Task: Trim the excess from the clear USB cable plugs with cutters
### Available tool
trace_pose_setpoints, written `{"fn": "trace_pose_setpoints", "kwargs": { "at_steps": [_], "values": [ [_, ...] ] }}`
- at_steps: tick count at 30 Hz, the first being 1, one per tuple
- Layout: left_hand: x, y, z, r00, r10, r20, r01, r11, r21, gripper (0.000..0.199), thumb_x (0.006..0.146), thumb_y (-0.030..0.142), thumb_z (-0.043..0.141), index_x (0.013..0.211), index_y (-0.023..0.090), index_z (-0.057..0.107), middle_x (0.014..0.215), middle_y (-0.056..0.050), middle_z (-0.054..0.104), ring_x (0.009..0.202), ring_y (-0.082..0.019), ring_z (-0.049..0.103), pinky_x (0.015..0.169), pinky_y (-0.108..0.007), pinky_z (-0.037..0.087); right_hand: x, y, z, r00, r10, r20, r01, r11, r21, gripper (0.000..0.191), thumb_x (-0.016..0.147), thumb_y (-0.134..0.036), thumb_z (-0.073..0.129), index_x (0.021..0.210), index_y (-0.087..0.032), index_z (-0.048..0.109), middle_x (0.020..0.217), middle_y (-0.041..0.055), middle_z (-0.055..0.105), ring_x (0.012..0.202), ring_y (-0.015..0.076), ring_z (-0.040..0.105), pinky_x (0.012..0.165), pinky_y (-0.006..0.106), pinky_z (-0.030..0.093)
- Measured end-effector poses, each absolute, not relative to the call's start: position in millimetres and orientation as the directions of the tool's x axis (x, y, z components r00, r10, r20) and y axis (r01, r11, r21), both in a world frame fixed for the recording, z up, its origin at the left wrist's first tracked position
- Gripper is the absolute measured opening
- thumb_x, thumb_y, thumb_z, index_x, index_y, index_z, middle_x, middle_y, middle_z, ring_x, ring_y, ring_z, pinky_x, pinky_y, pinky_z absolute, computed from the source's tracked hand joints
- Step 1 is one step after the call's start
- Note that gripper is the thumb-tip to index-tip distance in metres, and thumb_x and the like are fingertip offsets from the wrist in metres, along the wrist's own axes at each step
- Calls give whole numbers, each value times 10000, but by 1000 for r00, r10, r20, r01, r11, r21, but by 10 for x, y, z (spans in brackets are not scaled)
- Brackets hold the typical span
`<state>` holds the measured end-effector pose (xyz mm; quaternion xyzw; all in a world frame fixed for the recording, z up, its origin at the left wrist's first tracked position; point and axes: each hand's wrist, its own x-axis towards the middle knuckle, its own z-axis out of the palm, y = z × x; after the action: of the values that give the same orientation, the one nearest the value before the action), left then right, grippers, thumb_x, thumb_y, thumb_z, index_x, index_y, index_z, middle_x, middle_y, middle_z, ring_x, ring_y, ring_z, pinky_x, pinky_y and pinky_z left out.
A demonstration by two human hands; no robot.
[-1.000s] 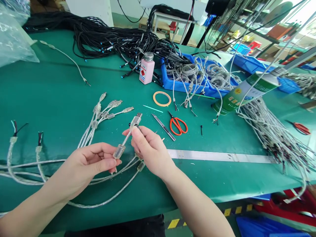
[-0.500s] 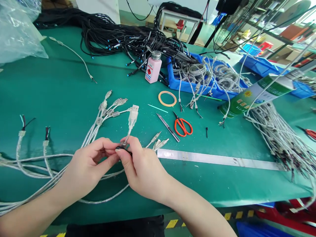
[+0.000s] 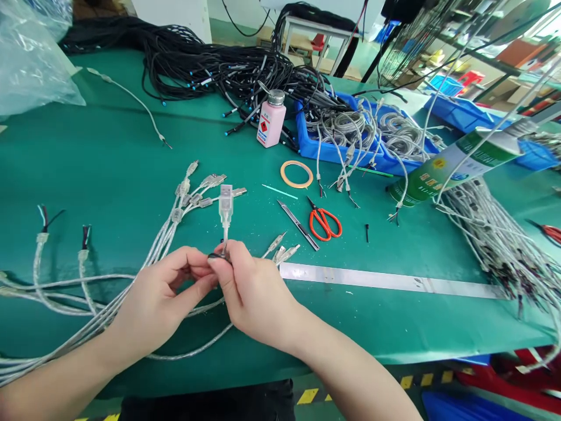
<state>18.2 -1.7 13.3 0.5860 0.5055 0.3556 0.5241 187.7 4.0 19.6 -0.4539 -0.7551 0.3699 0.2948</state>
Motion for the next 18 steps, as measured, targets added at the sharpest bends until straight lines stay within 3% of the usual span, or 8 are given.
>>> {"fn": "trace_pose_setpoints", "kwargs": {
  "at_steps": [3, 8, 11, 14, 18],
  "values": [
    [155, -2, 148, 308, 924, -227, 96, 207, 974, 40, 849, 233, 676, 880, 207, 677, 761, 26, 694, 725, -126, 660, 688, -217, 527, 1930, 113, 191, -378, 922, 87, 383, 241, -892, 313, 1035, -345, 316, 882, -177, 531, 660, -24, 484, 559, 104, 428, 549, 259, 361],
    [107, 65, 153, 347, 878, -329, -155, 400, 903, 125, 829, 222, 724, 954, 211, 734, 732, 21, 729, 694, -107, 666, 672, -184, 528, 2018, 184, 187, -376, 926, -34, 90, 0, -996, 384, 1038, -425, 328, 1190, -151, 548, 619, -64, 369, 521, 90, 353, 517, 246, 341],
    [112, 76, 138, 345, 873, -346, -239, 438, 866, 133, 832, 216, 729, 964, 202, 723, 776, 0, 760, 656, -90, 658, 640, -167, 519, 2012, 139, 214, -368, 930, -21, 136, 32, -990, 403, 1037, -422, 328, 1264, -149, 517, 636, -56, 397, 545, 96, 388, 537, 249, 361],
    [121, 64, 115, 323, 882, -343, -267, 433, 861, 113, 817, 224, 751, 921, 201, 713, 736, 17, 743, 649, -91, 664, 631, -164, 524, 1969, 70, 241, -467, 884, 21, 217, 137, -967, 354, 1031, -356, 364, 1318, -158, 424, 686, -39, 513, 615, 109, 493, 629, 262, 423],
    [119, 56, 118, 304, 903, -305, -242, 383, 892, 78, 794, 222, 773, 850, 196, 725, 706, 27, 724, 609, -86, 639, 601, -166, 523, 1928, 47, 231, -464, 881, 92, 273, 241, -931, 200, 1020, -289, 381, 1176, -180, 443, 807, 15, 628, 708, 127, 562, 697, 276, 448]
  ]
}}
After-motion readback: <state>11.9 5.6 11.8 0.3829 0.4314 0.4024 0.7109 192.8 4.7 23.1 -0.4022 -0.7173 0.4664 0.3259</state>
